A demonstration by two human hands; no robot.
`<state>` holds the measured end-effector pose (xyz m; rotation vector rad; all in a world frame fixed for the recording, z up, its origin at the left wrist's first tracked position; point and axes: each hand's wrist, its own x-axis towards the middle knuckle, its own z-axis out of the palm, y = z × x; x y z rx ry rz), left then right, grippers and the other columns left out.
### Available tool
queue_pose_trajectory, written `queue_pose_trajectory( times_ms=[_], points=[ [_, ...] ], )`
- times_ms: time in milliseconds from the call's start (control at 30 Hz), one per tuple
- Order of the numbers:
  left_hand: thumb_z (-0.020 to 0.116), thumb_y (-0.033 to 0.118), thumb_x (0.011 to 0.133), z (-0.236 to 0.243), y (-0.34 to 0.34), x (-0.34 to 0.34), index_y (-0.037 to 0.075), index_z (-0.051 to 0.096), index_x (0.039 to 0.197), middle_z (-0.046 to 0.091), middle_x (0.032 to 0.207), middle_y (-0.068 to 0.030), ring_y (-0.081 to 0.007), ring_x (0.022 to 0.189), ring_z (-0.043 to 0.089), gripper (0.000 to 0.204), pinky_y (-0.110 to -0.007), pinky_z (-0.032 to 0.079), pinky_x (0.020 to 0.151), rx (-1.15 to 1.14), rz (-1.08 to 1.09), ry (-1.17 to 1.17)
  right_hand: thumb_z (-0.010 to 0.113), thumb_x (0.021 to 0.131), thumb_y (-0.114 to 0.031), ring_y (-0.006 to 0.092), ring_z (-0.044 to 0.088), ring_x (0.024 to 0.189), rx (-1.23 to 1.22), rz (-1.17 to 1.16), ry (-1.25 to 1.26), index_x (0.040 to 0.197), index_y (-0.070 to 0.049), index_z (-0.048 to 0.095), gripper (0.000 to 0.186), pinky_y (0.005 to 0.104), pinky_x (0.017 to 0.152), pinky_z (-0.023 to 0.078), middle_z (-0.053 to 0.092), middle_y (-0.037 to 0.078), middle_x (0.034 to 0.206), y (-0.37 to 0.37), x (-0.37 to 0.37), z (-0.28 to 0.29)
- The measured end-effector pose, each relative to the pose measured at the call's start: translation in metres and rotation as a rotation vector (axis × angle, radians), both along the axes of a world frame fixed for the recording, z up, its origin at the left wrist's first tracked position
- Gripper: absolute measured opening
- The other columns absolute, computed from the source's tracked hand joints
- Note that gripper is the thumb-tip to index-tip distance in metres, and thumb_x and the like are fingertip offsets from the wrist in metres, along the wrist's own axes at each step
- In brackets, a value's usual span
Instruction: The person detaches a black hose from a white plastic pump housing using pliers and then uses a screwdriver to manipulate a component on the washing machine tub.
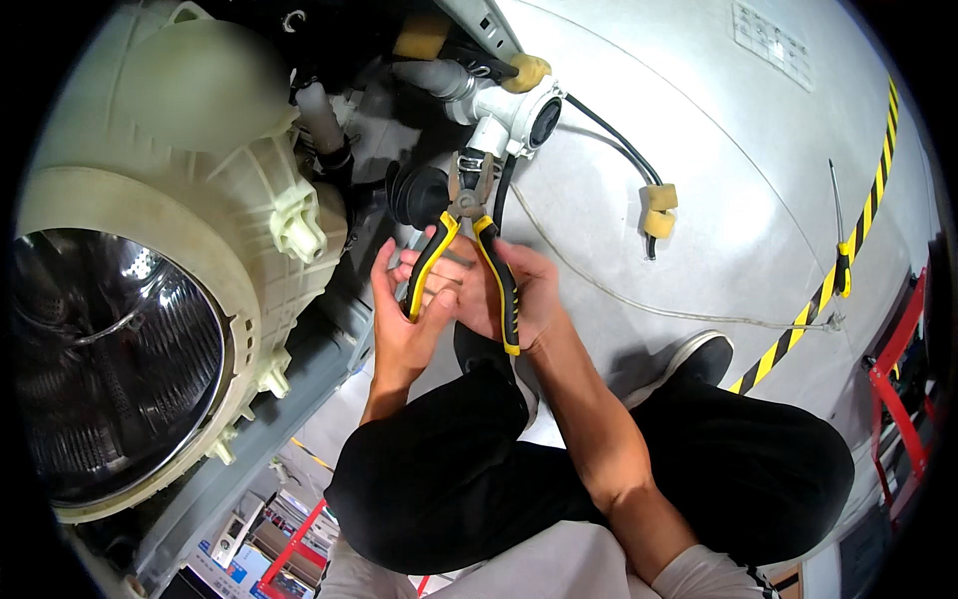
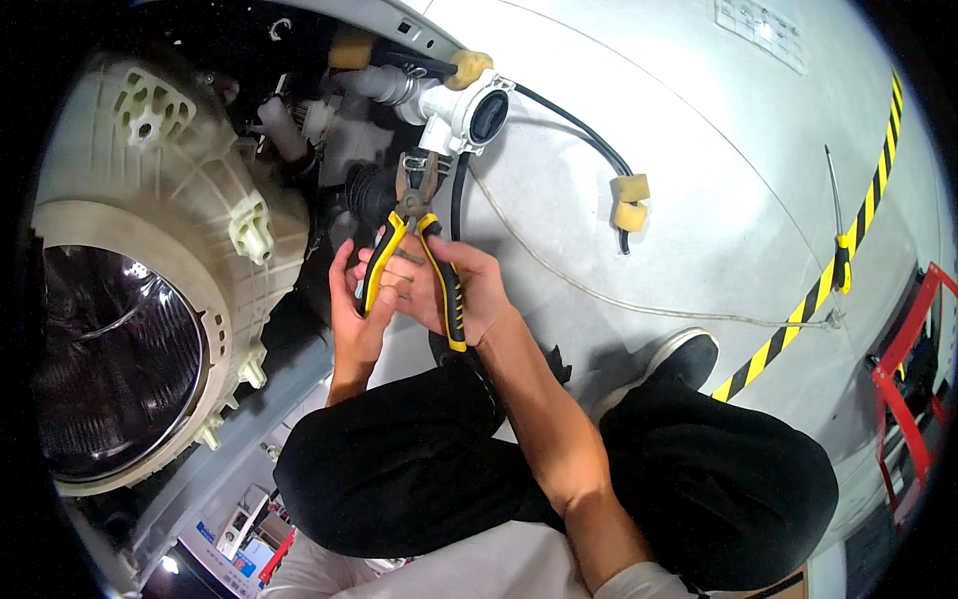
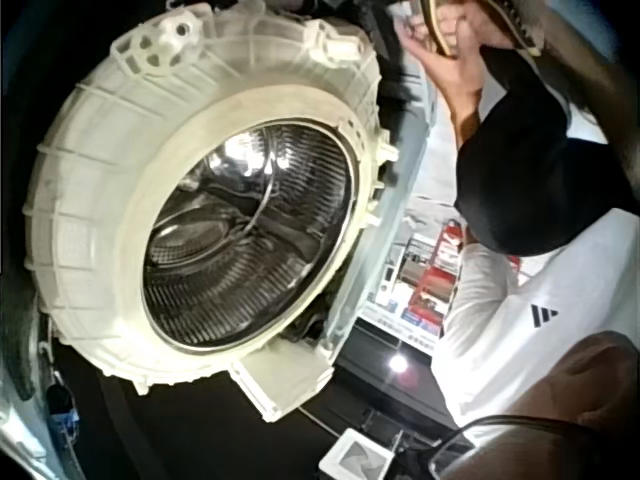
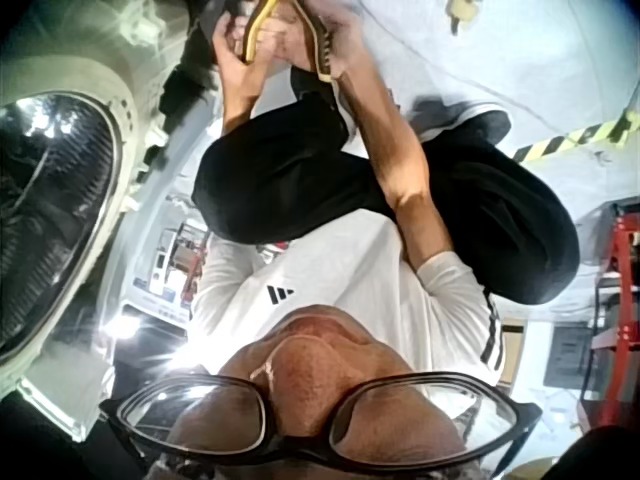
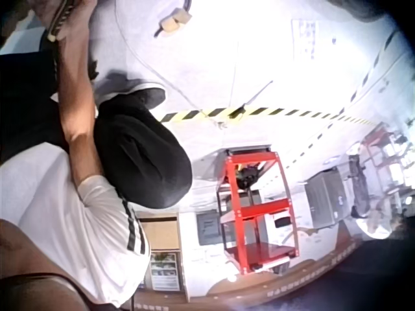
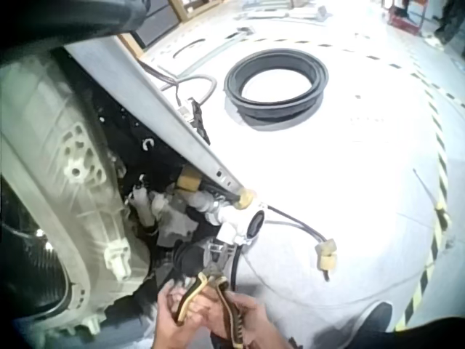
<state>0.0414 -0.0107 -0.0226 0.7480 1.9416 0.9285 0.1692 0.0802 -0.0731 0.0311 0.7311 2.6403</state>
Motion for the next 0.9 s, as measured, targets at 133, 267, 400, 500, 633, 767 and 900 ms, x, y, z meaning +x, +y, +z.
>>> queue_pose_trajectory(
  times_ms=[133,267,400,500,633,767,900],
  points=[
    [0.071,0.028,0.083,0.005,0.000,0.003,0.003,0.021,0.147,0.047,0.120,-0.0092,-0.0147,0.101,0.048,0.084,-0.026,0.043,0.082,0.025,0.012,-0.053,0.051,0.094,-0.023,0.0254,0.063,0.101,0.144,0.138,-0.237,0.135,-0.008,0.043,0.044,0.0369,0.084,0.049,0.058,0.022,0.122,0.002,-0.003,0.004],
    [0.062,0.035,0.090,0.007,0.002,0.004,0.004,0.021,0.147,0.046,0.124,-0.0055,-0.0125,0.094,0.047,0.077,-0.025,0.041,0.079,0.034,0.028,-0.169,0.053,0.094,-0.020,0.0234,0.065,0.092,0.225,0.139,-0.365,0.126,-0.005,0.049,0.035,0.0343,0.076,0.050,0.063,0.017,0.115,0.002,-0.006,0.008],
    [0.056,0.037,0.093,0.008,0.002,0.002,0.002,0.019,0.147,0.044,0.129,-0.0094,-0.0160,0.100,0.046,0.075,-0.030,0.039,0.088,-0.006,0.129,-0.260,0.054,0.094,-0.019,0.0251,0.064,0.101,0.221,0.121,-0.303,0.121,-0.002,0.052,0.032,0.0355,0.081,0.050,0.063,0.015,0.115,0.000,-0.007,0.001],
    [0.060,0.035,0.091,0.013,0.005,-0.002,-0.003,0.017,0.146,0.041,0.132,-0.0151,-0.0236,0.120,0.045,0.079,-0.035,0.036,0.104,-0.037,0.130,-0.238,0.053,0.094,-0.018,0.0258,0.061,0.109,0.202,0.080,-0.324,0.122,-0.004,0.052,0.032,0.0380,0.088,0.048,0.063,0.015,0.116,-0.001,-0.010,0.007],
    [0.064,0.031,0.089,0.014,0.012,-0.001,-0.004,0.012,0.147,0.037,0.138,-0.0171,-0.0255,0.129,0.039,0.085,-0.036,0.032,0.107,0.030,0.039,-0.211,0.054,0.093,-0.016,0.0261,0.060,0.110,0.137,0.106,-0.278,0.124,-0.005,0.051,0.033,0.0401,0.092,0.047,0.062,0.015,0.116,0.000,-0.010,0.011],
    [0.068,0.028,0.086,0.010,0.009,-0.002,-0.004,0.006,0.148,0.032,0.141,-0.0181,-0.0250,0.133,0.033,0.093,-0.037,0.028,0.110,0.037,0.043,-0.272,0.056,0.091,-0.012,0.0258,0.062,0.105,0.134,0.122,-0.353,0.125,-0.004,0.050,0.036,0.0389,0.091,0.048,0.062,0.013,0.110,0.003,-0.013,0.020],
    [0.069,0.028,0.085,0.012,0.011,0.003,-0.004,0.004,0.148,0.029,0.142,-0.0171,-0.0247,0.133,0.032,0.096,-0.037,0.025,0.111,0.101,-0.018,-0.306,0.056,0.089,-0.009,0.0253,0.063,0.100,0.202,0.098,-0.407,0.124,-0.001,0.049,0.036,0.0370,0.090,0.049,0.061,0.012,0.105,0.002,-0.018,0.018]
  ],
)
